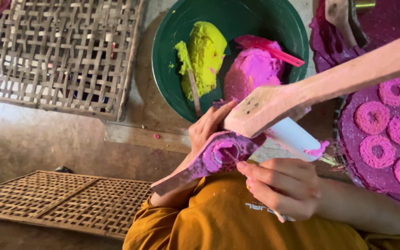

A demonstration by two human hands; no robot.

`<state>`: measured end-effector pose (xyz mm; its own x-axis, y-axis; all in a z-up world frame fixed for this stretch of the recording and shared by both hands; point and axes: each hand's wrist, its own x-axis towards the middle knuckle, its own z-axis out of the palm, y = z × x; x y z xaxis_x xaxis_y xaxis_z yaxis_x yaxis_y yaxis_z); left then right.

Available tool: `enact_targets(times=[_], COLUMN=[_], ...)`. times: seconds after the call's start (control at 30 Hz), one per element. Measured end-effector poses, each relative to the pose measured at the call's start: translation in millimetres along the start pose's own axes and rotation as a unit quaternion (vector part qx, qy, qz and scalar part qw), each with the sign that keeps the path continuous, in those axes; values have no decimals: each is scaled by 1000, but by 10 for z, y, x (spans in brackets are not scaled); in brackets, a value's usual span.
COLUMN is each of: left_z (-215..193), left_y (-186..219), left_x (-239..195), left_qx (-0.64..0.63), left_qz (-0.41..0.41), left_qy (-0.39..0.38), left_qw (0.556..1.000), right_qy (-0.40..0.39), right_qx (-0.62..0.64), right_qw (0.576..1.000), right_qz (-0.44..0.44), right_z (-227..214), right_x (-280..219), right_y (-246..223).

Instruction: The person presses pink and yellow wax into a wooden mold using a hand-held tool. They place the molded wax shapes onto a circular tray and use a small stick to remove excess material from the tool.

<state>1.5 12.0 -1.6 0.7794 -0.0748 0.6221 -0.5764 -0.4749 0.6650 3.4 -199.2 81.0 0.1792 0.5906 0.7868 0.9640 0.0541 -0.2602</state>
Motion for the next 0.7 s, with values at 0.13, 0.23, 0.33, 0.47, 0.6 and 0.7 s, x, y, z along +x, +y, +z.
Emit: enact_targets(times=[0.13,0.23,0.33,0.47,0.6,0.7], left_z=[19,32,36,41,67,99], left_y=[-1,-9,-25,-29,-25,-31], left_x=[13,38,67,92,115,136], left_qx=[-5,-10,15,0,43,39], left_qz=[-10,-1,53,33,72,66], left_qy=[5,5,-5,-6,-16,-20], left_qw=[1000,1000,998,999,996,997], right_qy=[-20,-46,-69,-83,-94,-97], right_qx=[-23,-26,-35,-26,-45,-48], right_qw=[999,999,997,996,995,994], right_qz=[11,12,8,17,10,8], right_z=[-12,-45,-79,-107,-148,-153], right_x=[17,27,17,24,85,129], right_y=[-5,-2,-4,-7,-13,-5])
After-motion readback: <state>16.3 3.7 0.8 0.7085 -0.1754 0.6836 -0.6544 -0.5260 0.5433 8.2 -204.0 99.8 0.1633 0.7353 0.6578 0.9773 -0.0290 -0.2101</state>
